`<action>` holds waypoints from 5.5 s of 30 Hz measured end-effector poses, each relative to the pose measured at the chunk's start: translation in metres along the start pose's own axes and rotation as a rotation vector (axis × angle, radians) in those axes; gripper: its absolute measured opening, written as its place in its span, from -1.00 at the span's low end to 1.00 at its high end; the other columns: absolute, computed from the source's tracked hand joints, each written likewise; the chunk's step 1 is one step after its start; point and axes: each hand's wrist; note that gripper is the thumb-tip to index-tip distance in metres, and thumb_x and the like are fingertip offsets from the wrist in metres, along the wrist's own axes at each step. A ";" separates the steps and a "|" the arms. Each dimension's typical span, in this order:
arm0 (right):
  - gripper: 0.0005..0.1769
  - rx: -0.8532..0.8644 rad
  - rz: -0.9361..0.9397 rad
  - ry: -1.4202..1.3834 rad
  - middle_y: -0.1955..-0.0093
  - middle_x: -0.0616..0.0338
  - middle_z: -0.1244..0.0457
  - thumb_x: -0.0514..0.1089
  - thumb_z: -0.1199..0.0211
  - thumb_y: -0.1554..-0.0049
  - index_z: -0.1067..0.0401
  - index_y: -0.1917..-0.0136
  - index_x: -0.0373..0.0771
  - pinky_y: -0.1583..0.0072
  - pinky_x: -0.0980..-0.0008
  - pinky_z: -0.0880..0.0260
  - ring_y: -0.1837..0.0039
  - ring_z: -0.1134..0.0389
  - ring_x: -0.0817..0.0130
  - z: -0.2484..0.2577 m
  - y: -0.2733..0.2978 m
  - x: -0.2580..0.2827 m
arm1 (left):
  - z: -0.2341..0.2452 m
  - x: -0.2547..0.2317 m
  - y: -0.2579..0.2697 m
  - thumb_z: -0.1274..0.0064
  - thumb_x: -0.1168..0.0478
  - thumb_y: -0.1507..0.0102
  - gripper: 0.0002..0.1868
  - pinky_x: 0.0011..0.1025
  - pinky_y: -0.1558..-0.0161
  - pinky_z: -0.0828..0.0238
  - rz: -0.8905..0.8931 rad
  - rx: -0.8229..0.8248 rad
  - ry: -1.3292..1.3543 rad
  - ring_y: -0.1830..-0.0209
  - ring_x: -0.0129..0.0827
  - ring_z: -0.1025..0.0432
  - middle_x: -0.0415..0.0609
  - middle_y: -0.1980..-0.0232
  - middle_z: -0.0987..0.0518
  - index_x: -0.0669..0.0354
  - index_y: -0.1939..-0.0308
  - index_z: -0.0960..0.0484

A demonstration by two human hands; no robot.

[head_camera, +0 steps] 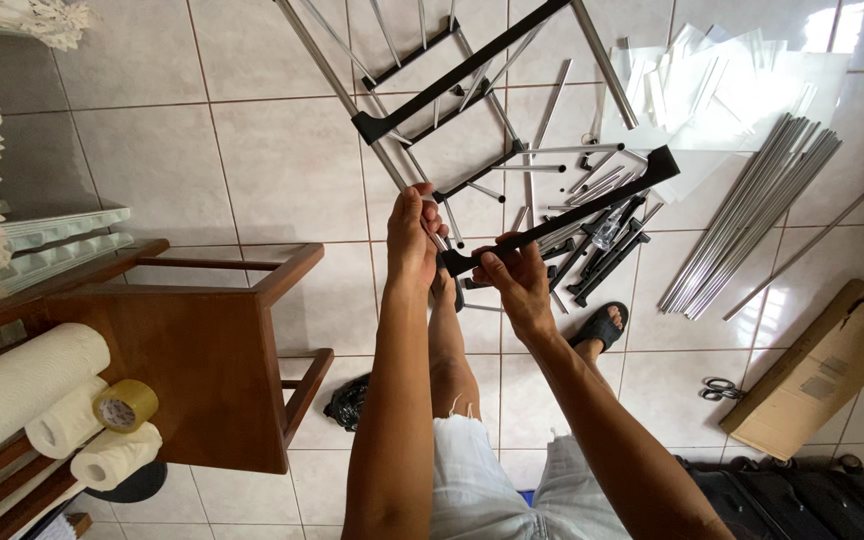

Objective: The person assembles a metal drying rack by connecting metal rods with black plastic connectors. They insert rods into the frame, attach crossbars, and secure the structure on a tiled floor.

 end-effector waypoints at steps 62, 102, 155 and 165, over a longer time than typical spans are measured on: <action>-0.71 -0.139 -0.104 0.457 0.19 -0.04 -0.32 -0.28 -0.12 -0.15 -0.10 -0.08 -0.36 0.31 0.41 -0.46 0.34 -0.40 0.34 0.016 0.031 -0.041 | 0.018 0.078 0.033 0.24 -0.17 -0.34 -0.62 -0.37 0.29 -0.30 -0.002 -0.238 0.148 0.53 -0.48 -0.17 -0.27 0.54 -0.22 0.00 0.34 -0.31; -0.75 -0.572 0.212 0.301 0.35 0.24 -0.23 -0.03 0.07 -0.30 -0.23 -0.07 -0.26 0.38 0.56 -0.24 0.39 -0.25 0.55 0.064 -0.069 0.095 | -0.200 0.063 -0.044 0.33 0.00 -0.40 -0.66 -0.28 0.01 -0.48 0.258 0.158 -0.119 0.06 -0.15 -0.51 0.18 0.07 -0.55 0.24 0.08 -0.29; -0.77 -0.102 0.040 0.675 0.45 0.12 -0.28 -0.12 0.10 -0.26 -0.12 -0.03 -0.36 0.34 0.35 -0.37 0.42 -0.35 0.33 -0.048 -0.039 0.099 | -0.110 -0.062 -0.016 0.17 0.04 -0.36 -0.53 -0.58 0.72 0.25 -0.080 -0.092 0.396 0.76 -0.60 0.24 -0.35 0.71 0.06 -0.08 0.63 -0.10; -0.76 -0.127 0.025 0.811 0.48 0.06 -0.28 -0.16 0.06 -0.23 -0.05 -0.04 -0.38 0.37 0.22 -0.31 0.45 -0.34 0.11 -0.080 -0.042 0.059 | -0.069 -0.066 -0.018 0.17 0.08 -0.36 -0.54 -0.54 0.65 0.24 -0.078 -0.039 0.474 0.74 -0.58 0.23 -0.32 0.69 0.06 -0.06 0.62 -0.07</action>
Point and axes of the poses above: each hand's wrist, its own y-axis away from the middle knuckle, its own z-axis out of the back of the hand, x = y × z
